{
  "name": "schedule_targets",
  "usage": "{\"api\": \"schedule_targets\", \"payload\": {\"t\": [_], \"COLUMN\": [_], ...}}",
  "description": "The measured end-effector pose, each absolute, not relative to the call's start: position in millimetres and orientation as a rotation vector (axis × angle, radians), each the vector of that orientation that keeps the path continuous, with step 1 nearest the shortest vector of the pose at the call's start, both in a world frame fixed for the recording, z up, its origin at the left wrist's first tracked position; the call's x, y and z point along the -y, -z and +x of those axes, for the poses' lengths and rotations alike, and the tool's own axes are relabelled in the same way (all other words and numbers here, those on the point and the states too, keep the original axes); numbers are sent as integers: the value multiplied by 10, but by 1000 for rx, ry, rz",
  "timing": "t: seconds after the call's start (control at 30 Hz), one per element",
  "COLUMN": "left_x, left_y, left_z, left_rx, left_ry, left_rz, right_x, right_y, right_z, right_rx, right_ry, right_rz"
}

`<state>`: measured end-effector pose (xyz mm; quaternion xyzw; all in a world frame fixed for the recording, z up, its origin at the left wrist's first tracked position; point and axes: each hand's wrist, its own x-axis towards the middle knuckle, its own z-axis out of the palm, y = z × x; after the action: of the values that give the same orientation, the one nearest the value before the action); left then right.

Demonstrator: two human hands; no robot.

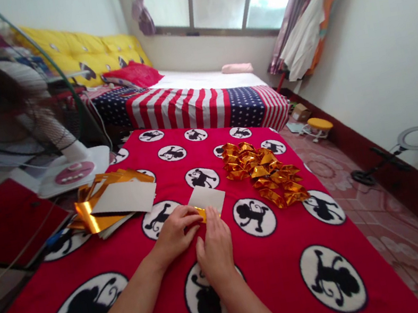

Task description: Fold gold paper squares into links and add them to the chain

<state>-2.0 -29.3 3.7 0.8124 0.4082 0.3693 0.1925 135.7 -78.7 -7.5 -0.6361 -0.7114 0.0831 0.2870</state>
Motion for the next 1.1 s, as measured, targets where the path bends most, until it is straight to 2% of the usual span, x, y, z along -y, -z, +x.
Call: {"api": "schedule_targets", "payload": {"t": [0.53,0.7,0.8,0.97,1.1], "left_x": [219,225,259,310,354], "left_y": [3,-65,-125,-175,-219], "left_z": [-93,-122,-122,-78,-30], "left_rx": [-1251,-1238,-1179,-1178,-1170], "left_ry": [-1095,-1293,-1283,-1265,-1362], "left_rz": [2219,1991,1792,1587,1684], "right_x": [543,580,607,649,670], "right_y": [58,35,4,-57,-230], "right_z": [1751,1734,1705,1694,1689], "right_rx": [1684,1399,1304,1311,1498], "right_ry": [-419,-556,-637,-656,-543], "right_rz": [-1291,-1266,-1251,-1250,-1288]}}
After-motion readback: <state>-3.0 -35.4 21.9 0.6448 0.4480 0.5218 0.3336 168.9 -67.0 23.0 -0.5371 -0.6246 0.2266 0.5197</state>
